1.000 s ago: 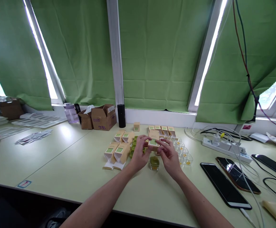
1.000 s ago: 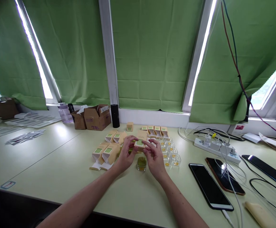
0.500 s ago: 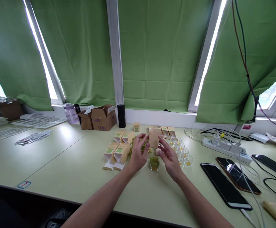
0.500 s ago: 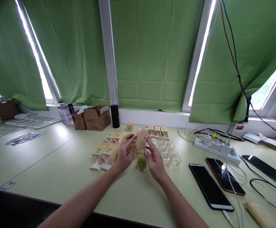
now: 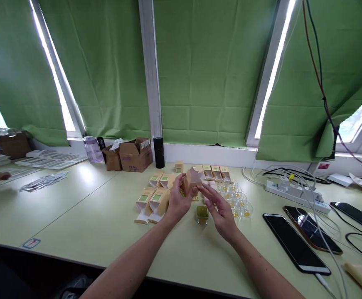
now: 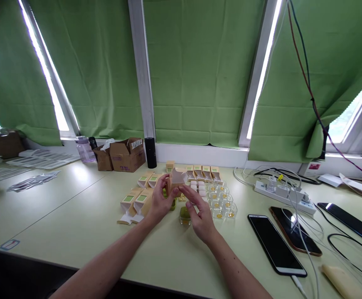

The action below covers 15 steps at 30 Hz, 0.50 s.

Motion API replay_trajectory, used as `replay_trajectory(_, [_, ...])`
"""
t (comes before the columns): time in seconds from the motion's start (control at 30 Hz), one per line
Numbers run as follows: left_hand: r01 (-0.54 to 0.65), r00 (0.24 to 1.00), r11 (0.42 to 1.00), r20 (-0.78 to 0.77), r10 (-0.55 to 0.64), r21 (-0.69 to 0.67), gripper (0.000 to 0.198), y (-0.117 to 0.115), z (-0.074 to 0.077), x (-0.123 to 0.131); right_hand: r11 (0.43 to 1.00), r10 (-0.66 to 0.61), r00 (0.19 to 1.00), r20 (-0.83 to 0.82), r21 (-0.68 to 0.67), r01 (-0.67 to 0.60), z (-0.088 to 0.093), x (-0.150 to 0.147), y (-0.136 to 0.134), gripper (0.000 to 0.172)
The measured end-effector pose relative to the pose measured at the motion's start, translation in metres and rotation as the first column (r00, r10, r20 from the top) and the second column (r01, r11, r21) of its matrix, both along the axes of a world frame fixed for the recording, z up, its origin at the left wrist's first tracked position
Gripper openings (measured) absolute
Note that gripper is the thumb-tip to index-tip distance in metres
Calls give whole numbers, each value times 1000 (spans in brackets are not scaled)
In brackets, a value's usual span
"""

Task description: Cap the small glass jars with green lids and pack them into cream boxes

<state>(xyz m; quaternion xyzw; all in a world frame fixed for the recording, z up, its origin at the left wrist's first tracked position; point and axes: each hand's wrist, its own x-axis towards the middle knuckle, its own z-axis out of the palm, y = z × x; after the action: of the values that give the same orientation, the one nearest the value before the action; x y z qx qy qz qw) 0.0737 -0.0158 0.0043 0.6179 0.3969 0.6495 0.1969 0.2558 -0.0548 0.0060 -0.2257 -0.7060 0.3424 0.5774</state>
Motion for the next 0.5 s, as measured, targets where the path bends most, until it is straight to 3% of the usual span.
replay_trajectory(0.17, [106,992,993,74,-101,-60,56,1,8,-4,979,-203,974,97,23,202,-1,7,10,20])
replay_trajectory(0.27, [173,982,977,104,-161,-123,52,2,15,-11,927,-373,869,326,158,339,0,15,16,11])
replay_trajectory(0.4, [329,943,900,155,-295,-285,53,3,24,-21,917,-397,695,600,298,266,0,20,16,30])
replay_trajectory(0.5, [374,927,856,117,-356,-356,53,2,26,-25,922,-385,600,701,319,220,2,22,14,29])
